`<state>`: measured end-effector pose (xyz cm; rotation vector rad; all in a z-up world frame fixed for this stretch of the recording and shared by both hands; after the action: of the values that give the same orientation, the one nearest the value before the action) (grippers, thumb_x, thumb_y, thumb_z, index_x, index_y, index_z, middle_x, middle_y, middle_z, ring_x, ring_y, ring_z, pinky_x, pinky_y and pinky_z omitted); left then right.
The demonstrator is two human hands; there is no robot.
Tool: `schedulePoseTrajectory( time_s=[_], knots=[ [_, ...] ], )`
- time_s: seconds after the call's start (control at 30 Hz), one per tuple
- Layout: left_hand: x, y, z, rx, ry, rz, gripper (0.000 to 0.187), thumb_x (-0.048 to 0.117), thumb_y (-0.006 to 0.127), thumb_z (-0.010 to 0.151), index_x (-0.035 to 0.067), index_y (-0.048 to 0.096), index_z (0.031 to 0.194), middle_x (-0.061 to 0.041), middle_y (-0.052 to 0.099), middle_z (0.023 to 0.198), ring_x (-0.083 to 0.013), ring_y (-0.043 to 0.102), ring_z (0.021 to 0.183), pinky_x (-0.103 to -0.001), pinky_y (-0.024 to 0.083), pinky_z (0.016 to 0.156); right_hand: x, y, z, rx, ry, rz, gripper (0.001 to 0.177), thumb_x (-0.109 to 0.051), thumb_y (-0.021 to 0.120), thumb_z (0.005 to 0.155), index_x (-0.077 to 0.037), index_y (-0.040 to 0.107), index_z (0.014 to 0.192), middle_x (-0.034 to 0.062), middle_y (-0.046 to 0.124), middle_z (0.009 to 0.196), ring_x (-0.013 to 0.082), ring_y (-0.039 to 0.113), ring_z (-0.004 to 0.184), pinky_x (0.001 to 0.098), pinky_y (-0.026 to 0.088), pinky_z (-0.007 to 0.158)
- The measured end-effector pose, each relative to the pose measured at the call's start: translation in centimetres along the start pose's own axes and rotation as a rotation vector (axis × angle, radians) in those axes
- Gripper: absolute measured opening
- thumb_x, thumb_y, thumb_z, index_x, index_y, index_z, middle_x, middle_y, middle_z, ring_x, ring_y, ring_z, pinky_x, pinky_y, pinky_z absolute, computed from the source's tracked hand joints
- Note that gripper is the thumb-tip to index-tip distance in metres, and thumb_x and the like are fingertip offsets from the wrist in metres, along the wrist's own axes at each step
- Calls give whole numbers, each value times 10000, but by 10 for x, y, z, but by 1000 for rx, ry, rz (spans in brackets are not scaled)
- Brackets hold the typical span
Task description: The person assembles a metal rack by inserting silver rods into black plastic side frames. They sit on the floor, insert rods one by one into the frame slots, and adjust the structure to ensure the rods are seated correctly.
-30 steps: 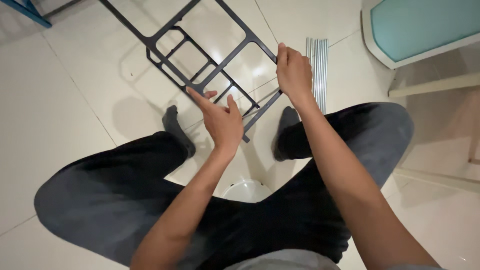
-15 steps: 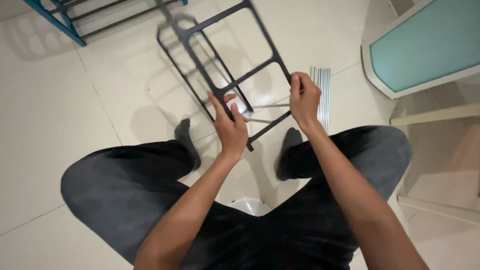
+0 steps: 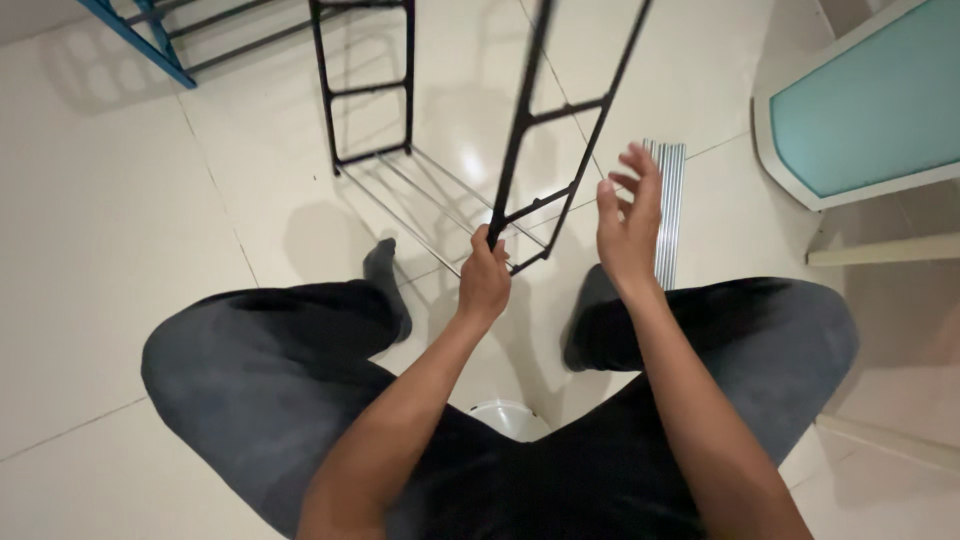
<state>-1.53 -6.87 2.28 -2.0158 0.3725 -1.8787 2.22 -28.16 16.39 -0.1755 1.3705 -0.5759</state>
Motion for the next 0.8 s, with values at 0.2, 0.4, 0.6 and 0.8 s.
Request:
schedulePoseTrajectory(
  time_s=[0.2,0.4,0.6,0.8],
  knots=[
    [-19,28,-1,-234,60,35,383,126,469,1058,-34,419,1403,-314,675,1048,-477,659,963,-528,508,849,-13,6,8,-58,-31,74,978,-134,766,991,-75,50,1655,213,418,1565,322,553,1356,402,580,1027],
    [-46,53,-4,-324,220,202,458,120,496,1032,-82,358,1419,-287,680,1047,-468,651,990,-540,505,894,32,30,16,-62,168,32,856,-123,770,983,-34,187,1603,205,545,1389,279,623,1232,351,620,879],
    [-61,80,-6,-399,366,530,407,166,572,1047,-5,409,1378,-294,438,1509,-407,546,1251,-588,403,1043,18,28,18,-65,22,-23,493,-74,719,988,14,452,1393,118,717,1144,209,730,1052,320,593,755],
    [-63,80,21,-356,232,635,694,227,680,915,24,368,1501,-256,384,1509,-438,510,1270,-579,427,1026,30,24,21,-56,-83,-91,325,3,699,1003,-10,555,1294,114,711,1128,225,733,1035,314,594,728]
  ],
)
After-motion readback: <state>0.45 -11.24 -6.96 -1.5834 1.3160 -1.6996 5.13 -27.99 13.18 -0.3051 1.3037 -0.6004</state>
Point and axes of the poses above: each hand's wrist, its own z-axis towards the middle knuckle, its own y-axis out of the palm, x = y × z, the point moved 8 cm from there along z, towards the middle knuckle
